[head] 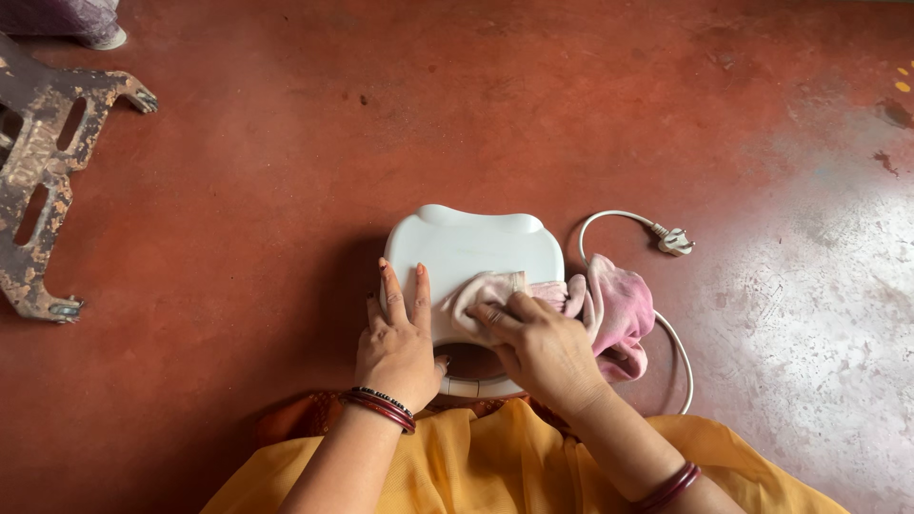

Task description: The person cleans a white sandwich maker using a pink cloth. They wipe the exterior casing, open the lid to clean the black grill plates inside, and then wipe the hinge area.

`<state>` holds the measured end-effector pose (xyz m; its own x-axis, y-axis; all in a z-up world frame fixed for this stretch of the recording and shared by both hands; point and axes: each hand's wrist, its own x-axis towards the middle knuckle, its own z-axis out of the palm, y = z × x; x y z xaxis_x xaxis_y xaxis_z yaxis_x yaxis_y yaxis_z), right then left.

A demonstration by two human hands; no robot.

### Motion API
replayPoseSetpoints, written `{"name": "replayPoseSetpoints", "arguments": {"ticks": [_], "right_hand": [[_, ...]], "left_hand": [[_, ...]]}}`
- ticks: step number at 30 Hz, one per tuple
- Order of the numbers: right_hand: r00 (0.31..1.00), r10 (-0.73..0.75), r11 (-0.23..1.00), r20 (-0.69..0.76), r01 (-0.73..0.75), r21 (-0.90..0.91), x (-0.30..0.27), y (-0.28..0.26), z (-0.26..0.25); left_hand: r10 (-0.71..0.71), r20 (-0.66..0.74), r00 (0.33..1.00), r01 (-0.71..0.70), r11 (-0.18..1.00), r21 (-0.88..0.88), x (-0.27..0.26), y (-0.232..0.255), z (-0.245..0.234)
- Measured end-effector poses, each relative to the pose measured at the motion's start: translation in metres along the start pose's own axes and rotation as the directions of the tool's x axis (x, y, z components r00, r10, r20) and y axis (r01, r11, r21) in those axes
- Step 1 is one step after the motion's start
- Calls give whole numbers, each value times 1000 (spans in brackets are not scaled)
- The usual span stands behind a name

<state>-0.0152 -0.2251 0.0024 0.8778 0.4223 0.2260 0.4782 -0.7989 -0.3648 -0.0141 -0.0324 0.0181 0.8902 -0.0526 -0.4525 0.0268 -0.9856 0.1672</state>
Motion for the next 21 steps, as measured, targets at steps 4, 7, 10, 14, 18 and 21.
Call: {"name": "replayPoseSetpoints", "arguments": {"ticks": [4,7,10,14,18,21], "right_hand": [[995,28,999,-93,-30,-21,4,14,-4],[988,110,987,-107,-122,-108,6,31,-9],[973,180,971,-143,-199,-135,7,38,-5],[986,67,998,-156,-68,-2,1,24,4],[988,-77,997,-135,80,20,-3,3,10],[990,-49,997,-134,41,-64,0,5,7]], "left_hand": [[0,11,1000,0,1000,-4,1,-2,-1],[-2,29,1000,3,1000,-15,1,-2,-1],[-6,25,1000,7,1000,-27,1,-1,0],[-17,11,1000,17,1000,-12,1,1,2],[-21,3,1000,21,1000,-1,0,2,2],[-16,27,1000,16,1000,-21,1,0,1]]}}
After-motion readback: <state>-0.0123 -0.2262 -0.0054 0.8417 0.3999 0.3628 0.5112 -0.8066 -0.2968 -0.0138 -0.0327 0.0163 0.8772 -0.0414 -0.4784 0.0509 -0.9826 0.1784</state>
